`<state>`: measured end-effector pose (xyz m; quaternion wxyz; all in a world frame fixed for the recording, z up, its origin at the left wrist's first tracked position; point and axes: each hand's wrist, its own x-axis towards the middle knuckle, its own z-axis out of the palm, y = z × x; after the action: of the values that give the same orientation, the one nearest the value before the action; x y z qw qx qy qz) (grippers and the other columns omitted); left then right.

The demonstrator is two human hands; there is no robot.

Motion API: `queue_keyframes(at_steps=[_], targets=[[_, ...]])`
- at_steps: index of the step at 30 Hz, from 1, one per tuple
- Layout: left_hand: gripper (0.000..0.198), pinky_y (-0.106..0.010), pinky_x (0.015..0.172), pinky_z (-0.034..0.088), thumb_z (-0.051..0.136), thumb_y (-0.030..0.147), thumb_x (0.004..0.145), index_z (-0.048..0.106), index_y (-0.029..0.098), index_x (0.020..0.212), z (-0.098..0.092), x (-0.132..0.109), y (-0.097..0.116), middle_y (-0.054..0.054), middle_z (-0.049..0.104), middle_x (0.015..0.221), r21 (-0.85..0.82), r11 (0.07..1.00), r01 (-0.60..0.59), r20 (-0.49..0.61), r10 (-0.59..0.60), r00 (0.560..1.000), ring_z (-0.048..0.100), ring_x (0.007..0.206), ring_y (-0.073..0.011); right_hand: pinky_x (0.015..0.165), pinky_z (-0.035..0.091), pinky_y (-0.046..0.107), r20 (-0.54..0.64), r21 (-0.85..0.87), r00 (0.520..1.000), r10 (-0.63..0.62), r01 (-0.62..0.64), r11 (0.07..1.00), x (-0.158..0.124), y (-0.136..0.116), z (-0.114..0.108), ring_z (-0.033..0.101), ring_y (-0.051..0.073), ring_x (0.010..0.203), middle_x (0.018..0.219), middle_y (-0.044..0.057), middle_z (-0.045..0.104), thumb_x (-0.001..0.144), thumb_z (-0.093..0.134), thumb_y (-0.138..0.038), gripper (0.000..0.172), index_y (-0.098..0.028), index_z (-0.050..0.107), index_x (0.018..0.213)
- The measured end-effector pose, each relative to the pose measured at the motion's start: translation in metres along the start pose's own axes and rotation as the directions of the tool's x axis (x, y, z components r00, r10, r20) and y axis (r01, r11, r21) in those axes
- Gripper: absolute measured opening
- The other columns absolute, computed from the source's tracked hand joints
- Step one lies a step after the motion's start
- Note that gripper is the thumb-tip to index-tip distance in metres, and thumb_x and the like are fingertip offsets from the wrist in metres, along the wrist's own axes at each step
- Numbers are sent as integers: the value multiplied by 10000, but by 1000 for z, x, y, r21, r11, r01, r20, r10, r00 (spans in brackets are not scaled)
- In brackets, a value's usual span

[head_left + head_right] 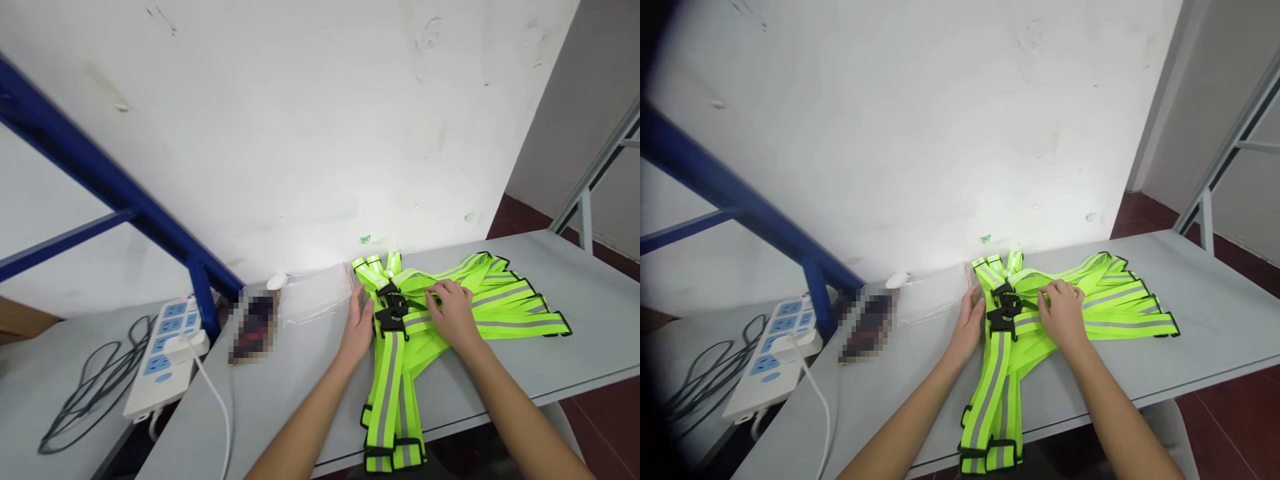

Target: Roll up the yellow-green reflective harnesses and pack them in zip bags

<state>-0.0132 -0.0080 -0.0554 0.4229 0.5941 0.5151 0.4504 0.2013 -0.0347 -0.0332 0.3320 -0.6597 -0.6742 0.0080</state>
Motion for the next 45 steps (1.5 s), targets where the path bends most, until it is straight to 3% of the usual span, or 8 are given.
queue_keyframes(at_steps=[3, 6, 10, 20, 26, 31, 37, 45], targets=[[482, -447, 1187, 187, 379, 451, 960, 352, 244, 1394, -4, -8, 14, -76, 219, 1579, 183, 969, -166, -28, 174, 984, 160, 1468, -226, 957, 296, 460, 13, -66, 1000, 19, -18, 998, 4, 7, -5, 563, 249, 1060, 1126, 119, 630, 946, 416, -311, 257, -212, 650, 990], [450, -459, 1182, 199, 357, 377, 976, 352, 268, 1413, -7, -21, 35, -61, 186, 1592, 330, 828, -454, 125, 438, 890, 153, 1469, -241, 1057, 237, 514, 119, -160, 992, -51, 69, 985, 9, 12, -13, 457, 293, 1262, 1343, 161, 538, 961, 397, -355, 347, -188, 592, 1196], [490, -492, 1171, 214, 346, 373, 979, 318, 270, 1457, 0, -26, 47, -62, 202, 1591, 482, 657, -580, 375, 443, 814, 146, 1469, -269, 1108, 208, 527, 319, -197, 943, -91, 159, 967, 26, 23, -21, 245, 310, 1424, 1502, 153, 383, 965, 392, -430, 478, -166, 476, 1354], [603, -592, 1146, 173, 377, 472, 948, 260, 255, 1498, 14, -13, 14, -79, 268, 1568, 695, 383, -609, 522, 314, 793, 243, 1440, -302, 1067, 216, 603, 344, -267, 924, 169, -76, 961, 61, 88, -23, 345, 340, 1358, 1423, 186, 477, 976, 357, -395, 454, -132, 535, 1299], [597, -569, 1143, 215, 416, 452, 934, 265, 288, 1488, 6, -12, 34, -87, 327, 1537, 646, 447, -619, 492, 376, 785, 358, 1376, -305, 1036, 259, 543, 109, -317, 935, 337, -289, 903, 77, 126, -41, 320, 340, 1328, 1432, 194, 424, 955, 372, -362, 431, -138, 532, 1287], [580, -507, 1126, 307, 335, 462, 963, 293, 206, 1482, 12, 7, 45, -116, 326, 1535, 678, 592, -436, 303, 315, 899, 272, 1424, -290, 943, 325, 539, 28, -283, 887, 461, -435, 855, 96, 153, -33, 441, 375, 1196, 1295, 224, 536, 890, 472, -386, 515, -131, 478, 1338], [726, -600, 1121, 240, 270, 590, 938, 243, 140, 1507, 40, 18, 34, -145, 276, 1552, 806, 467, -364, 342, 135, 930, 232, 1439, -333, 949, 312, 482, -64, -168, 900, 431, -436, 884, 102, 166, -19, 546, 313, 1071, 1094, 178, 669, 889, 445, -264, 368, -133, 574, 1207], [706, -622, 1101, 261, 296, 614, 923, 342, 178, 1476, 41, 14, 39, -123, 299, 1544, 819, 456, -349, 346, 93, 934, 255, 1427, -353, 852, 388, 365, -312, 45, 868, 385, -391, 919, 97, 171, -51, 568, 253, 987, 1106, 153, 638, 942, 251, -260, 383, -143, 572, 1116]])
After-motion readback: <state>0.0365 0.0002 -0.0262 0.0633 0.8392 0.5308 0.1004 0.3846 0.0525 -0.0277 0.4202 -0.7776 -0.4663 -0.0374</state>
